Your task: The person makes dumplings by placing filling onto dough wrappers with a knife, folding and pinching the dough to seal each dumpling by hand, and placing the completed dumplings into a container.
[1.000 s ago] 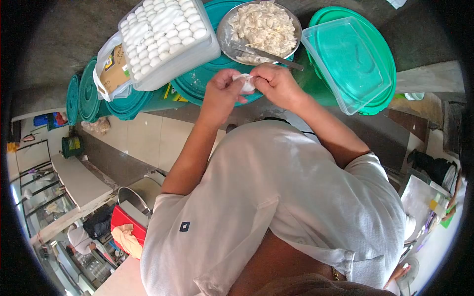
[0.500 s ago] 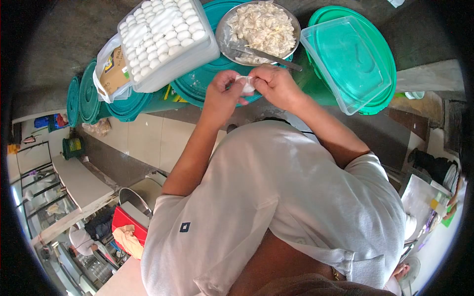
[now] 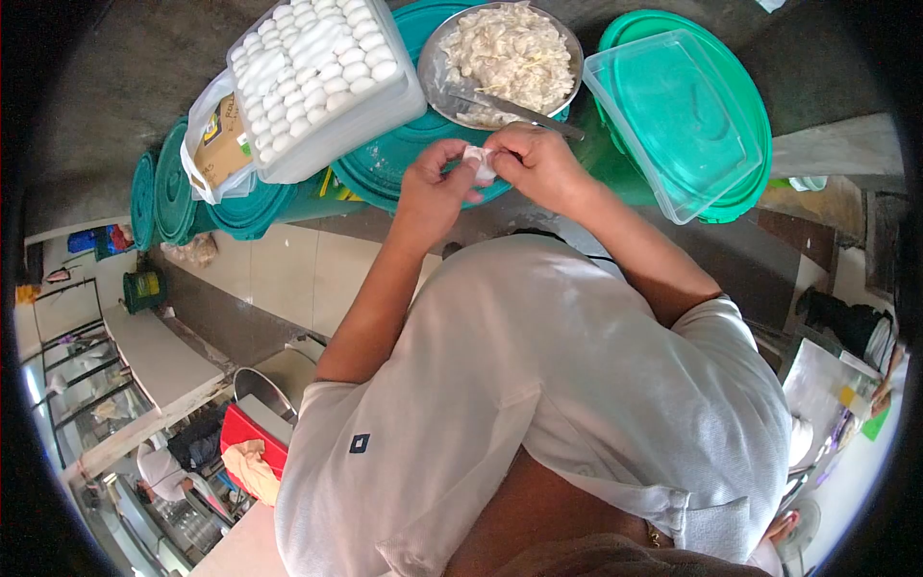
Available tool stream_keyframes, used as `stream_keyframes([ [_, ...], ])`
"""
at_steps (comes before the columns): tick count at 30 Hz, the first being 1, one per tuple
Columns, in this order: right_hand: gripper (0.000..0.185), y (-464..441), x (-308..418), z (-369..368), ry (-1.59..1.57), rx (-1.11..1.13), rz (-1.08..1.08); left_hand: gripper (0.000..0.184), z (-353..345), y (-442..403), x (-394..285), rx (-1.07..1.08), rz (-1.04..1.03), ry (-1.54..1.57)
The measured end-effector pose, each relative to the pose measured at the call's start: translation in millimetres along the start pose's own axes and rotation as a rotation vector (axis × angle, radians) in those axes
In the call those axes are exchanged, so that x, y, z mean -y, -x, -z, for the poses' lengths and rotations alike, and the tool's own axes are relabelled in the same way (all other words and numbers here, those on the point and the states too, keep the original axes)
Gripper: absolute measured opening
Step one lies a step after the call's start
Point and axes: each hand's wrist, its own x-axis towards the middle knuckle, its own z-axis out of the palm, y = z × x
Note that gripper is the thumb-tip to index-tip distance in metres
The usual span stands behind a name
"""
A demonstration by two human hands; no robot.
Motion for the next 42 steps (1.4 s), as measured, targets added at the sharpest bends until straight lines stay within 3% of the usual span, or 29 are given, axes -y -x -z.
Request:
stream_keyframes([
  [3, 0.014, -1.2, -4.4, 3.1, 0.093, 0.041, 0.057, 0.017, 0.4, -0.7, -1.3, -0.062, -0.007, -0.002],
  [5, 0.014, -2.3, -9.9, 2.7, 0.227, 0.091, 0.230, 0.018, 1.5, -1.4, 2.3, -0.048, -0.025, -0.061],
  [9, 0.017, -2.5, 3.3, 3.4, 0.194, 0.026, 0.212, 0.017, 2.3, -0.3, 0.5, -0.023, -0.014, -0.051],
  [11, 0.017, -3.2, 12.0, 6.5, 0.010, 0.122, -0.149, 0.017, 2.9, -0.6, 1.8, -0.011, -0.034, -0.046],
  [12, 0.017, -3.9, 7.1, 4.9, 0.010, 0.123, -0.148, 0.017, 3.2, -0.6, 2.8, -0.012, -0.034, -0.046],
  [14, 0.015, -5.7, -3.6, 1.5, 0.064, 0.066, 0.076, 0.017, 2.6, 0.1, 4.4, -0.015, -0.074, -0.079],
  [18, 0.014, -3.9, -2.5, -0.5, -0.008, 0.052, -0.009, 0.017, -2.3, 2.2, 4.6, -0.033, -0.062, -0.048],
  [20, 0.013, -3.2, -3.0, 0.3, 0.091, 0.063, 0.047, 0.017, -3.2, 0.8, 8.9, -0.129, -0.097, 0.015],
  [26, 0.013, -4.2, -8.3, -2.6, 0.190, 0.021, 0.245, 0.017, -0.2, 3.3, 7.5, -0.062, -0.013, 0.009],
  [27, 0.013, -3.9, -4.9, -2.1, 0.190, 0.021, 0.245, 0.017, -0.2, 3.2, 7.6, -0.063, -0.013, 0.009],
  [29, 0.012, -4.4, 11.1, 0.9, 0.056, -0.005, 0.026, 0.018, 0.5, 4.1, 8.0, -0.043, -0.077, 0.003],
  [33, 0.016, -4.9, -3.7, 0.6, 0.161, 0.101, 0.116, 0.018, 1.0, 3.3, 10.7, -0.040, -0.087, -0.061],
  [36, 0.012, -4.8, -2.9, -2.2, 0.098, -0.018, 0.163, 0.017, -3.1, 5.2, 10.0, -0.051, -0.076, 0.003],
  [39, 0.011, -3.5, -3.7, 1.0, 0.183, 0.102, 0.086, 0.016, -3.8, 4.7, 10.7, -0.108, -0.082, 0.060],
  [42, 0.009, -2.7, -0.7, 3.0, 0.240, 0.117, 0.200, 0.016, -3.0, 7.2, 10.1, -0.088, -0.083, -0.022],
])
